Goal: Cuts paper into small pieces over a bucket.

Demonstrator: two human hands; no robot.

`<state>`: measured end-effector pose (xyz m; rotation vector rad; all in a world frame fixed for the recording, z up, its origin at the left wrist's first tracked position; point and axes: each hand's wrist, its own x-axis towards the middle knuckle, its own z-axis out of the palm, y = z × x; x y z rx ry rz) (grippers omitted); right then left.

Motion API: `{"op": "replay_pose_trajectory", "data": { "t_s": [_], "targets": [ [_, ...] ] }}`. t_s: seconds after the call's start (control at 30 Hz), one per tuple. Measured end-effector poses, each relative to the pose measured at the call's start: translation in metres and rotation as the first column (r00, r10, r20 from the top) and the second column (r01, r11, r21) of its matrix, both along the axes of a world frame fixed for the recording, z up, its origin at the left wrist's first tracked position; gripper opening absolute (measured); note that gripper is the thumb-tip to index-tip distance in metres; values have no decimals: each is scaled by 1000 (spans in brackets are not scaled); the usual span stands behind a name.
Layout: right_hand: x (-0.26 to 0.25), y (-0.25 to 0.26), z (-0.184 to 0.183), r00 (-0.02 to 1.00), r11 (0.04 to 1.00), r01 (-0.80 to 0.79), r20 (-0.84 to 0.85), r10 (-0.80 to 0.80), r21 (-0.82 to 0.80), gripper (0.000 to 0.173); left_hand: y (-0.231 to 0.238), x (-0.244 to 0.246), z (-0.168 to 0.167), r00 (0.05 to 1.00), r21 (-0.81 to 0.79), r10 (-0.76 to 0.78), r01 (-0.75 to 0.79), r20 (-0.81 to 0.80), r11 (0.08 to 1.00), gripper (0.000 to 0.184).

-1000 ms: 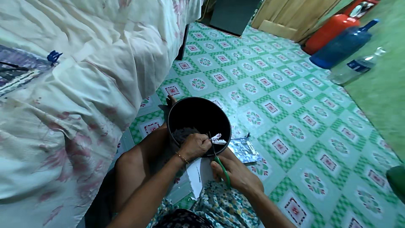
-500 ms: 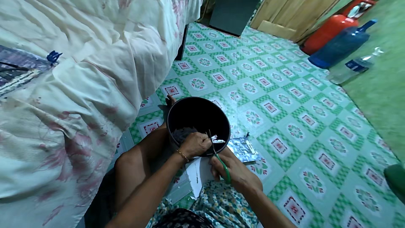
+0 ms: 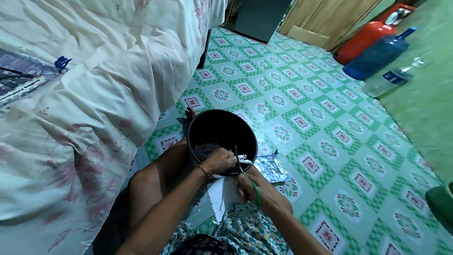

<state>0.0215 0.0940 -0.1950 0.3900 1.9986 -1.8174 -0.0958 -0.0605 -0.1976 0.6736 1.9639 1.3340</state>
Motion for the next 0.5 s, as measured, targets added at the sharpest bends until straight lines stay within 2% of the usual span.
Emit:
{"op": "replay_pose_trajectory", "data": {
  "t_s": [0.1,0.27,0.4,0.5],
  "targets": [
    [3,-3,-2,996,997,79,-39,-79,-6,26,-1,1,0,999,22,41,-41,12,999,34],
    [6,-2,-4,991,996,84,-106,-83,5,22,-2,3,-1,993,80,96,-102,75,992,34],
    [-1,-6,7,1000,999,18,26,-17,-40,25,0,3,-2,984,85,132,-143,123,986,34],
    [-6,-1,8,989,992,-86,114,96,-95,39,-1,1,-2,995,-7,14,-13,100,1000,34]
  ]
}}
